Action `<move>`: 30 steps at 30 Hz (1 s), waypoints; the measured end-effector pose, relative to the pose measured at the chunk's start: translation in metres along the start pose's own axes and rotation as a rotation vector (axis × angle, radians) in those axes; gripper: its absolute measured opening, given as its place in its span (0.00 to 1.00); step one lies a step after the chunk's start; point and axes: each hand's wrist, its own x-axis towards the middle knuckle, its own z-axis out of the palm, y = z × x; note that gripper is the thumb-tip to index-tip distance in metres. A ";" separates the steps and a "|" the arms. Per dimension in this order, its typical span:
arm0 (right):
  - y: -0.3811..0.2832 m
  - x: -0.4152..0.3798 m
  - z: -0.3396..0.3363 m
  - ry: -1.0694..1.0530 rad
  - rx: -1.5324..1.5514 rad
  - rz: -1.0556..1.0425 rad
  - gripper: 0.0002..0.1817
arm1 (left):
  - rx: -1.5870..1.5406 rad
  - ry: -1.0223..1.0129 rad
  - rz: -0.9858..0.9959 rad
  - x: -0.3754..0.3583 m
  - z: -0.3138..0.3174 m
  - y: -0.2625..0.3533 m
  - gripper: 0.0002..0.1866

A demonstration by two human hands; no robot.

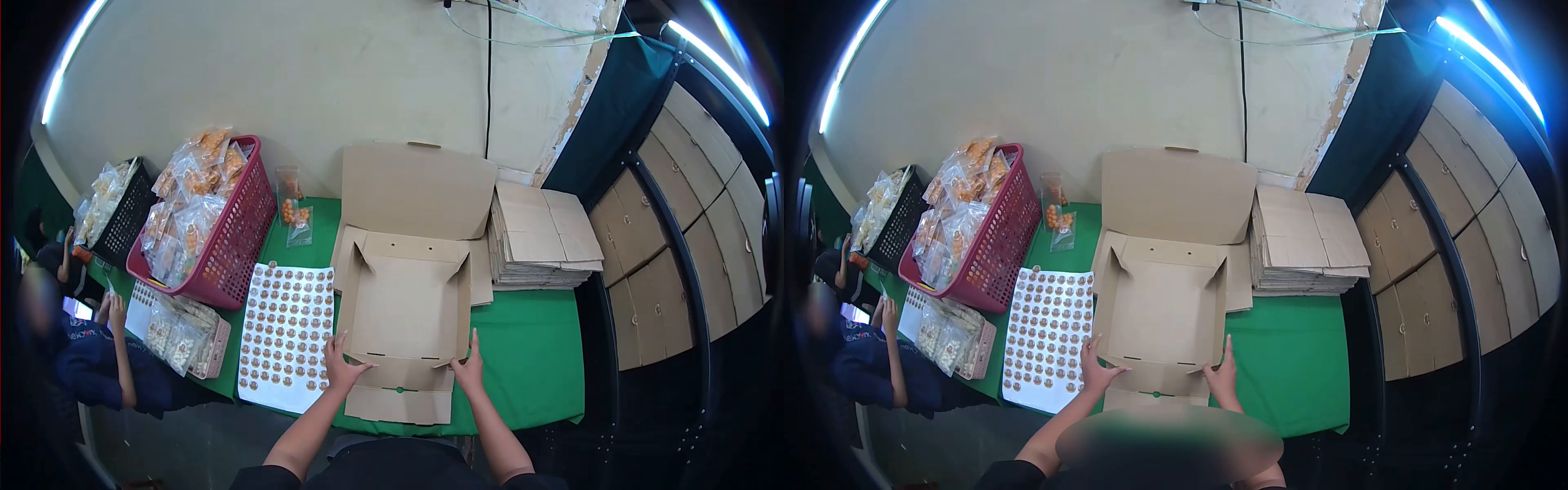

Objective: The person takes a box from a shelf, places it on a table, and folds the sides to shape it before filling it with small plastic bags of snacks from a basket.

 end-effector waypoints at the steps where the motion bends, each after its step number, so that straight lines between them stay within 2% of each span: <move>1: -0.005 0.001 0.000 -0.051 0.133 0.099 0.44 | 0.037 0.014 -0.034 0.000 0.005 -0.001 0.53; 2: 0.003 0.002 0.004 -0.049 0.132 0.096 0.44 | 0.074 0.028 -0.068 0.002 0.009 -0.001 0.49; 3: 0.017 0.004 0.012 0.010 0.018 -0.031 0.44 | 0.072 0.030 -0.066 0.004 0.011 0.002 0.49; 4: 0.024 0.004 0.016 0.069 -0.097 -0.158 0.44 | 0.079 0.017 -0.094 0.005 0.012 0.005 0.44; 5: 0.032 0.004 0.019 0.070 -0.098 -0.159 0.44 | 0.086 0.003 -0.121 0.006 0.013 0.007 0.39; 6: 0.037 0.003 0.020 0.071 -0.110 -0.152 0.45 | 0.084 0.003 -0.121 0.007 0.018 0.002 0.39; 8: 0.035 0.004 0.018 0.070 -0.123 -0.147 0.46 | 0.091 -0.031 -0.158 0.007 0.029 -0.015 0.29; 9: 0.028 0.002 0.016 0.104 -0.222 -0.209 0.44 | 0.090 -0.030 -0.158 0.009 0.027 -0.014 0.29; 11: 0.019 -0.001 0.012 0.138 -0.321 -0.266 0.42 | 0.082 -0.084 -0.103 0.008 0.021 -0.013 0.22; 13: 0.017 -0.004 0.009 0.009 -0.485 -0.198 0.31 | 0.047 -0.132 -0.078 0.002 0.024 -0.024 0.20; 14: 0.025 -0.004 0.010 0.010 -0.483 -0.200 0.31 | 0.011 -0.173 -0.051 0.001 0.026 -0.028 0.19; 16: 0.035 -0.003 0.012 -0.046 -0.493 -0.211 0.23 | -0.018 -0.183 -0.069 0.002 0.026 -0.030 0.19; 19: 0.020 -0.003 0.002 -0.099 -0.485 -0.235 0.20 | -0.018 -0.211 -0.103 0.001 0.024 -0.029 0.20; 21: 0.032 0.001 0.001 -0.138 -0.531 -0.213 0.21 | 0.010 -0.220 -0.112 0.002 0.023 -0.031 0.22; 23: 0.040 0.002 0.001 -0.176 -0.579 -0.194 0.23 | -0.024 -0.249 -0.038 0.003 0.025 -0.035 0.25; 24: 0.030 0.002 0.002 -0.092 -0.706 -0.282 0.24 | -0.025 -0.246 -0.039 0.005 0.021 -0.028 0.25; 25: 0.024 0.001 0.003 -0.008 -0.830 -0.367 0.25 | 0.106 -0.204 0.030 0.005 0.016 -0.021 0.26; 26: 0.025 0.000 0.005 -0.012 -0.829 -0.364 0.25 | 0.237 -0.165 0.100 0.004 0.011 -0.016 0.27; 27: 0.025 0.000 0.007 -0.013 -0.810 -0.374 0.26 | 0.239 -0.169 0.098 0.004 0.010 -0.019 0.27; 29: 0.026 -0.005 0.007 -0.018 -0.792 -0.379 0.27 | 0.317 -0.231 0.353 0.004 0.011 -0.031 0.25; 30: 0.021 -0.008 0.004 0.001 -0.809 -0.389 0.28 | 0.315 -0.232 0.352 0.005 0.010 -0.035 0.25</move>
